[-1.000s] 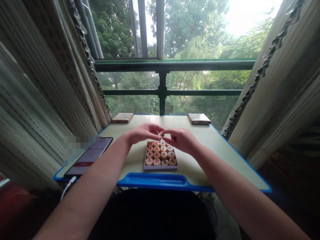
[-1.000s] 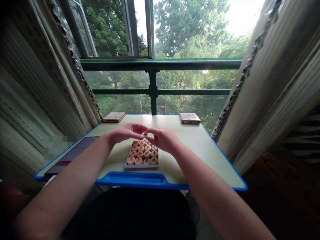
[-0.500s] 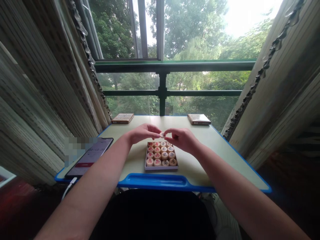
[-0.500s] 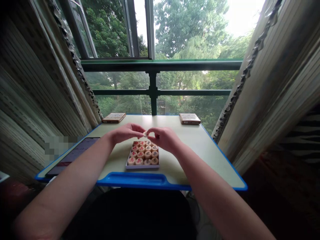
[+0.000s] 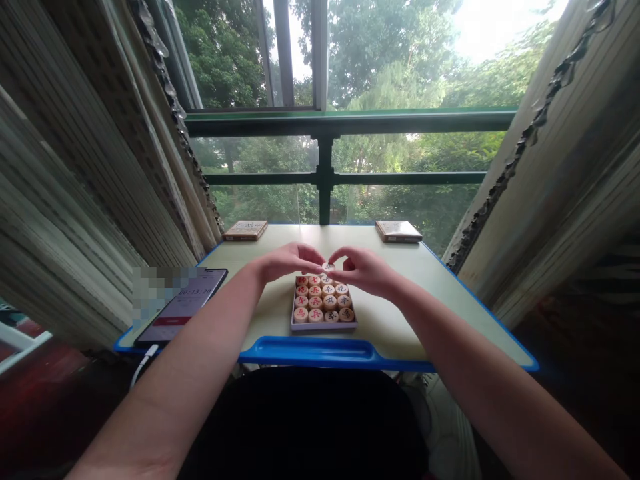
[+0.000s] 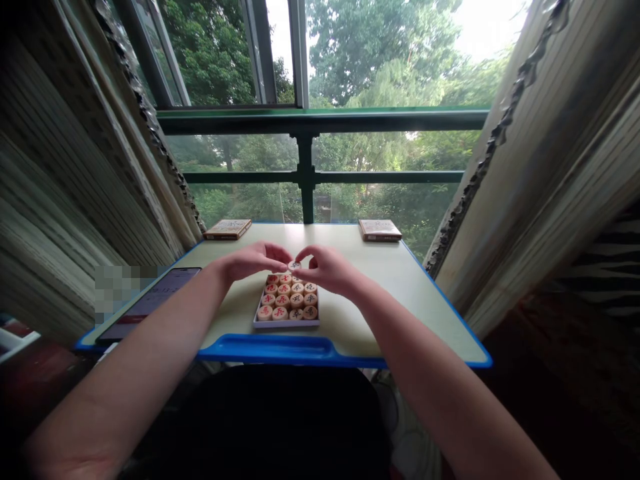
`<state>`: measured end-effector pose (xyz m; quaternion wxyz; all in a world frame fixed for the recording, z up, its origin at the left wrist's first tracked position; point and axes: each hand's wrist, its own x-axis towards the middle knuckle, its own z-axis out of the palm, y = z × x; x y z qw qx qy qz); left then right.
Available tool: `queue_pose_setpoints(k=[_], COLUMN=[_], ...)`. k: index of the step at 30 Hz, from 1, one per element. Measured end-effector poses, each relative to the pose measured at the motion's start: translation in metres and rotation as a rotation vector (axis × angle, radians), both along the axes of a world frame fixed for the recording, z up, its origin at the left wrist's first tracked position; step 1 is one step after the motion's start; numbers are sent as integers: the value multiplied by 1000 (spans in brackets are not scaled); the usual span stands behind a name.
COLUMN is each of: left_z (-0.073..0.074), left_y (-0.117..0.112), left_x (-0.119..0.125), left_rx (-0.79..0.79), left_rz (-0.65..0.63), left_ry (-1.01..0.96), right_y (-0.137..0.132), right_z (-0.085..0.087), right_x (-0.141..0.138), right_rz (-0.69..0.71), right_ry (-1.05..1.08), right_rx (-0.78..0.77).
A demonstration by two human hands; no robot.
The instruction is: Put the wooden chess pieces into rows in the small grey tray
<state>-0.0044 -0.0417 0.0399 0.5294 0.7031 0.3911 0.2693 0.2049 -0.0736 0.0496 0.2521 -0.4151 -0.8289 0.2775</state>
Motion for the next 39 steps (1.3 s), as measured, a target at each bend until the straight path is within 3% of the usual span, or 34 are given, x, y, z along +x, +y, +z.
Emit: queue_pose_setpoints(k=[9,21,29,32,36,39], left_z=[1,1,-5,-7,-4,-1], left_y=[-3,-1,1,2,-1,-3], left_x=[5,7,10,9,8,10], left_rx=[19,77,141,152,155,319], left_rz=[44,70,116,84,-55,-85], left_ry=[167,191,250,260,354,483], right_y=[-14,-14,-12,-11,-9,-6], right_z=[11,6,2,0,1,6], right_x=[5,1,1,2,3,6], right_rz=[343,305,333,359,376,352], right_ry=[-370,-464,-375,-346,-327,-309], right_rx=[-155,-82,-85,-100,-99,-89])
